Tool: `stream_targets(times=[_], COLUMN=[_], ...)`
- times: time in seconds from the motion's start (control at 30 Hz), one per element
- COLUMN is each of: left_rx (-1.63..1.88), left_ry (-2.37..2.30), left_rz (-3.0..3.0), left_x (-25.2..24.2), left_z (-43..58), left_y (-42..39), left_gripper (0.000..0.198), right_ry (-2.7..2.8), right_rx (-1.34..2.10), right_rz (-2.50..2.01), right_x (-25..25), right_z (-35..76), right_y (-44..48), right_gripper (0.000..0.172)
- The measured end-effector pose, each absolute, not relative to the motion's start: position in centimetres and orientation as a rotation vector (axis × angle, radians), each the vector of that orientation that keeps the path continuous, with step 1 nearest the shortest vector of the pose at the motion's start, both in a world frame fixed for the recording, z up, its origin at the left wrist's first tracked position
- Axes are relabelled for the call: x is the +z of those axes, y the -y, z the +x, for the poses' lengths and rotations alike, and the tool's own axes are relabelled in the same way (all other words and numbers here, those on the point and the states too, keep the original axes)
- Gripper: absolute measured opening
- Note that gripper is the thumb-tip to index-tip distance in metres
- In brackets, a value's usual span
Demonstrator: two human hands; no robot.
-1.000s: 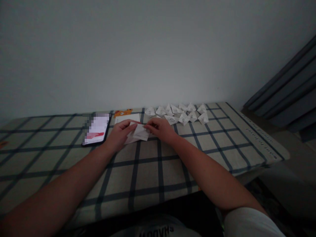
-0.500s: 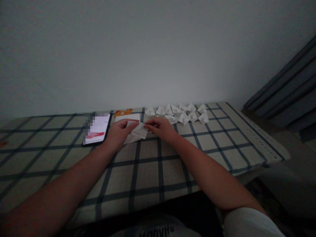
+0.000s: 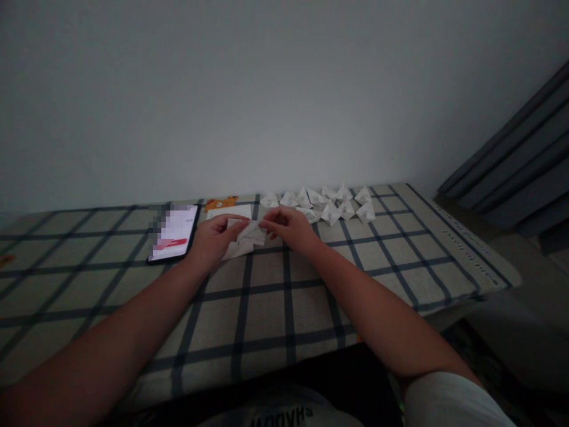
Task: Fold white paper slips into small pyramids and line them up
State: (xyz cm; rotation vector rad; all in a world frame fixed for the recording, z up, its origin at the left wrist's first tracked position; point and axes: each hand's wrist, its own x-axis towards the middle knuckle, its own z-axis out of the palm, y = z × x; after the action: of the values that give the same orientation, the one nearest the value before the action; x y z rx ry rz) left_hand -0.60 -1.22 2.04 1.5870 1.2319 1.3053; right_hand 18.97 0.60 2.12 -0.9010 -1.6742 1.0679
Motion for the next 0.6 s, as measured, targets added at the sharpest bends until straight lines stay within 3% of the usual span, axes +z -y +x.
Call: stream_targets(times=[0.3, 0.6], left_rx=[1.311, 1.329], left_ry=[-1.164, -1.166], left_rz=[1.474, 1.470], left_x=[1.67, 1.50], left_z=[-0.55, -0.51], left_y=[1.02, 0.93], left_gripper=[0.034, 0.034], right_ry=[1.804, 1.649], right_rx=[0.992, 1.234], right_rz=[-0.986, -0.967], right_x=[2.75, 2.10], right_z=[19.17, 19.08], right_y=[-0.32, -0.99], right_gripper=[0.026, 0.031])
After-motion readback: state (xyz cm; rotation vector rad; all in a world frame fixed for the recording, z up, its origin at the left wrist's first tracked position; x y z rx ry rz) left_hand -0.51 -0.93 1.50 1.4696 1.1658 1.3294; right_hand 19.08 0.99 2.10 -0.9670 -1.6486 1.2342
